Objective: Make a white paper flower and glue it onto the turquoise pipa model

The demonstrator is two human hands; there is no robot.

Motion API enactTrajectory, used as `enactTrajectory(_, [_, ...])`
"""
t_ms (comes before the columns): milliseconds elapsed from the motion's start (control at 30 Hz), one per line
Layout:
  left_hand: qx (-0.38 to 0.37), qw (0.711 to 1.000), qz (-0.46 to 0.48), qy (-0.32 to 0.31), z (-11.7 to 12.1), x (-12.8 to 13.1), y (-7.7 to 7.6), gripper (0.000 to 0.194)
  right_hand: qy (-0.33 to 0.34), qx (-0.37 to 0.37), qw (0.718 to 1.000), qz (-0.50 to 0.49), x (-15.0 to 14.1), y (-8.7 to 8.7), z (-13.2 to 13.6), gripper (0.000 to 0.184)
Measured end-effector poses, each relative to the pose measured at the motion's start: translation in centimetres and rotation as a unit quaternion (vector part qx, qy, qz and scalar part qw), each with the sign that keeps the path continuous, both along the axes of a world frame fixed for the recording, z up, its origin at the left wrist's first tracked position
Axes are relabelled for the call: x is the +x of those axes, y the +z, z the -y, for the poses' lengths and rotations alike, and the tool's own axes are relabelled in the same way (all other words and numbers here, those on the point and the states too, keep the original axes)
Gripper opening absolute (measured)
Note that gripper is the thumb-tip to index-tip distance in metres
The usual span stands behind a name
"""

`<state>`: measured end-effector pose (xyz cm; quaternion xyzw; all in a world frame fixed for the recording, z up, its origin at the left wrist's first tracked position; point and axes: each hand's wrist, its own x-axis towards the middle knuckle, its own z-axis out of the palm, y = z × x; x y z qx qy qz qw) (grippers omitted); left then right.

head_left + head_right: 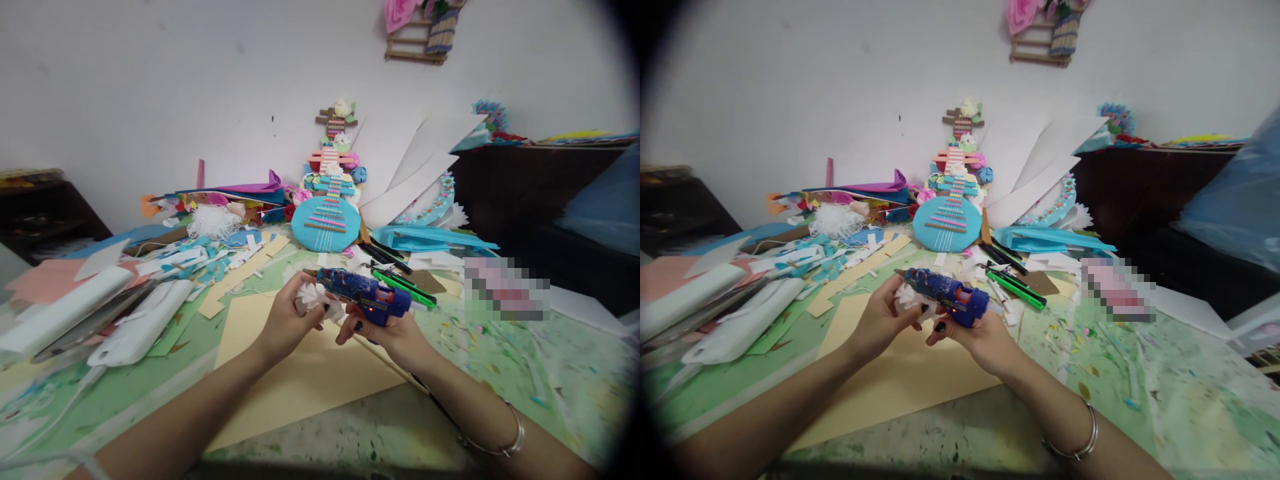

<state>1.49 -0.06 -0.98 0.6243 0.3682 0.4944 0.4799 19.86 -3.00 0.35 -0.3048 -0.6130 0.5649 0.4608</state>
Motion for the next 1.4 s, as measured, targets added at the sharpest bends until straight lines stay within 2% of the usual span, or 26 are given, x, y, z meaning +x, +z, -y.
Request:
enactTrajectory(400, [0.015,1.0,0.017,0.005,0.27,0.2,0.31,0.042,0.014,0.006,1.0,-0.006,0.03,0.0,-0.02,0.03])
enactTrajectory(933, [0.013,1.0,0.021,-0.003,0.26,0.19,0.13,0.04,-0.003,0.006,1.0,0.015,0.01,0.3,0.18,0.03])
enactTrajectory(1267, [0.003,1.0,0.015,-0.001,0.34,0.21,0.32,0.037,0.011,0.003,1.0,0.003,-0.06,0.27,0.29,0.029])
enactTrajectory(1400, [-0.014,1.0,0.004,0.017,0.17,0.25,0.27,0.035,0.01,0.015,1.0,-0.005,0.09,0.43,0.41,0.029])
